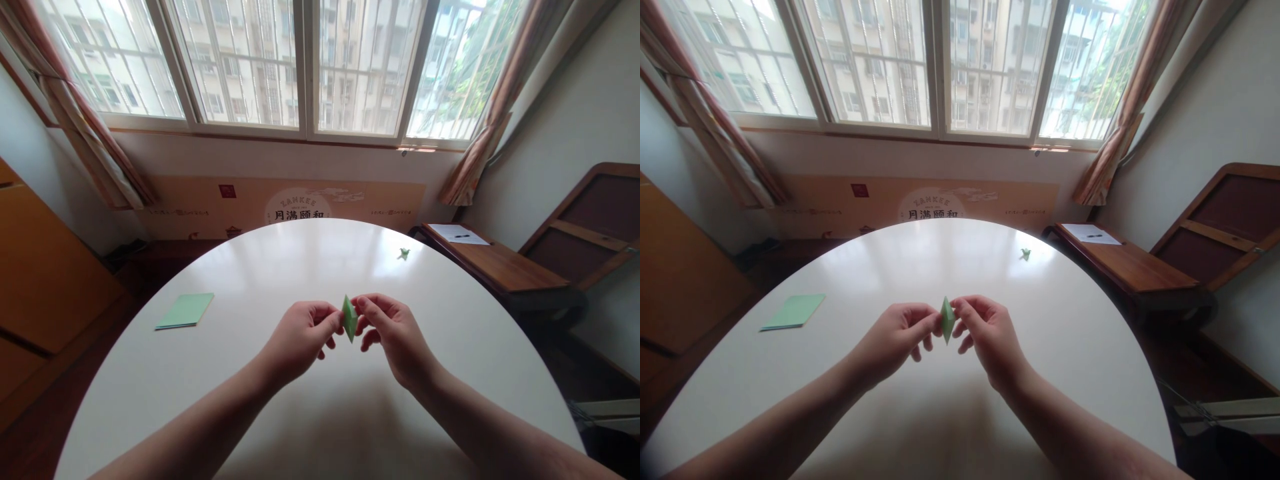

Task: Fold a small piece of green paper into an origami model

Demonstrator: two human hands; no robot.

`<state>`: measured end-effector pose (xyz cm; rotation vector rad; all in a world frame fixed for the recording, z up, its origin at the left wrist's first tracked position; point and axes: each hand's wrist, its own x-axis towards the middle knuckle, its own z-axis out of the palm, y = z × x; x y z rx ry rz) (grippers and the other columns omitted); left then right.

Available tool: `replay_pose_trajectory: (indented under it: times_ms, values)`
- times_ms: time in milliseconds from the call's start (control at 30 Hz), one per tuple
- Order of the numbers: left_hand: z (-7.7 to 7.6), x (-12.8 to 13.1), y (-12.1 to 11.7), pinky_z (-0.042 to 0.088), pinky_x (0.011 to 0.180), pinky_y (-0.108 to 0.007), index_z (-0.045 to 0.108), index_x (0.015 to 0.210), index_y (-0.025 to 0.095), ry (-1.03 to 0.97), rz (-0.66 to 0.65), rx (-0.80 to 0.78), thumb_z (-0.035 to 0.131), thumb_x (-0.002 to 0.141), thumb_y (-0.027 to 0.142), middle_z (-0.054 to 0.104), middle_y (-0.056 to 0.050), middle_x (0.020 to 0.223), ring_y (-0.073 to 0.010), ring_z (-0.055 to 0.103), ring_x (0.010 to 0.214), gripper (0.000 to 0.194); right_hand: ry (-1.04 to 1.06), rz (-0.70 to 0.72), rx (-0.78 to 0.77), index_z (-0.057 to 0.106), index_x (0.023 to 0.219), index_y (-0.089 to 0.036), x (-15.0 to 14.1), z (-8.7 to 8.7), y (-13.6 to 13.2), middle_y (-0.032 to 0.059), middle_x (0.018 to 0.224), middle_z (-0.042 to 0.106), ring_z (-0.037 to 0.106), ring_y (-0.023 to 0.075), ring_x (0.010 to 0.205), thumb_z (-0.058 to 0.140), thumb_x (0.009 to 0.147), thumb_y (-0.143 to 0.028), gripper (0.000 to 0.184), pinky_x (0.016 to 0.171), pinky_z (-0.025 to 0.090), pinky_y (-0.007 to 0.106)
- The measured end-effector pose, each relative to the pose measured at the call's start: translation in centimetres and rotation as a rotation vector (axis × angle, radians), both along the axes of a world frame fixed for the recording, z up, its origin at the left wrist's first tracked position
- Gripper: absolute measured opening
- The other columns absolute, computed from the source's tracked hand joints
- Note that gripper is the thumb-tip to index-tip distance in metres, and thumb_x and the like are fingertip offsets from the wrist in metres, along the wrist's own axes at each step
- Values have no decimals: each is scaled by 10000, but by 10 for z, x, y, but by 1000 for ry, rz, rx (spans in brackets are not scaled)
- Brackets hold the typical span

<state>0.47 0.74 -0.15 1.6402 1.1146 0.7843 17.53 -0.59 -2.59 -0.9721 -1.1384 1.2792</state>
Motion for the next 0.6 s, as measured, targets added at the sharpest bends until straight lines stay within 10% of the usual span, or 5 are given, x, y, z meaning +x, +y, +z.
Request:
replay_pose_trajectory:
  times_ms: [600]
  values:
    - [2,-4,0,472,444,-201,729,791,132,-123,68,118,682,837,351,700,-46,691,-143,585,582,229,-101,98,-27,749,810,-149,-5,0,-4,31,668,667,599,139,566,775,773,-493,347,430,473,216]
